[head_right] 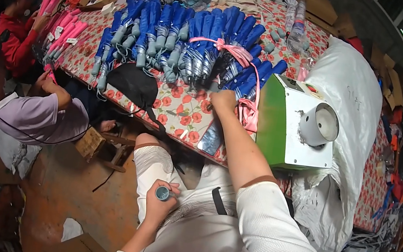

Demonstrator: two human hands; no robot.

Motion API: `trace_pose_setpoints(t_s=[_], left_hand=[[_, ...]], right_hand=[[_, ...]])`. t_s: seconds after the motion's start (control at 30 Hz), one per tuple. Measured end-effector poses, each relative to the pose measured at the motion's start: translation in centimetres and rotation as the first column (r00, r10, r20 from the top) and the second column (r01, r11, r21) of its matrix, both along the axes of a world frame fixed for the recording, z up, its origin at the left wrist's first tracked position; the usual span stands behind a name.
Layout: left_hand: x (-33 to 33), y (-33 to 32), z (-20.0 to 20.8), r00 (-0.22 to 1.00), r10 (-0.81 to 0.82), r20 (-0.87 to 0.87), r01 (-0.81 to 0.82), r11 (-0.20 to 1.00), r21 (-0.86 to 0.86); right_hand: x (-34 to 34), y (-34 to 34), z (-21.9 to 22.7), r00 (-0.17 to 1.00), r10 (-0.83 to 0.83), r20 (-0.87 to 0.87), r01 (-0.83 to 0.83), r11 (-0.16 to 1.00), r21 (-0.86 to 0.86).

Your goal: The recorder is using a manual machine to attach the fabric canopy to an umbrella frame.

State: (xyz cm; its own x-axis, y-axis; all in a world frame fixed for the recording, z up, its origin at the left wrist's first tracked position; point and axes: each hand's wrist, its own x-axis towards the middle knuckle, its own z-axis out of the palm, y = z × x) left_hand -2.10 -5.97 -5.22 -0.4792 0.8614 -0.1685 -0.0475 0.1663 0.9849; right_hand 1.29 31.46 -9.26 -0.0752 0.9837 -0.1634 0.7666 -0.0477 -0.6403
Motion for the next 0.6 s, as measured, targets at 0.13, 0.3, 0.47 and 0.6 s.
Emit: trace_pose_setpoints(t_s=[0.13, 0.3, 0.47, 0.6], left_hand=[[-0.6, 0.1, 0.3, 0.99, 0.026, 0.139, -0.027, 1.0, 0.002], [-1.6, 2.2, 3.3, 0.978, 0.207, 0.013, -0.204, 0.971, -0.122], [-0.4, 4.3, 5.0, 0.983, 0.175, -0.05, -0.177, 0.983, -0.052], [0.7, 4.7, 5.9, 0.992, -0.005, -0.126, -0.007, 0.995, -0.097]], right_hand=[[-0.9, -1.8, 3.8, 0.957, -0.013, -0.29, -0.061, 0.967, -0.246], [2.5, -10.8, 6.2, 0.802, -0.128, -0.583, -0.23, 0.835, -0.5], [5.4, -21.1, 7.9, 0.619, -0.253, -0.743, -0.401, 0.712, -0.576], [7.2, -22.0, 10.8, 0.651, -0.111, -0.751, -0.353, 0.831, -0.429]])
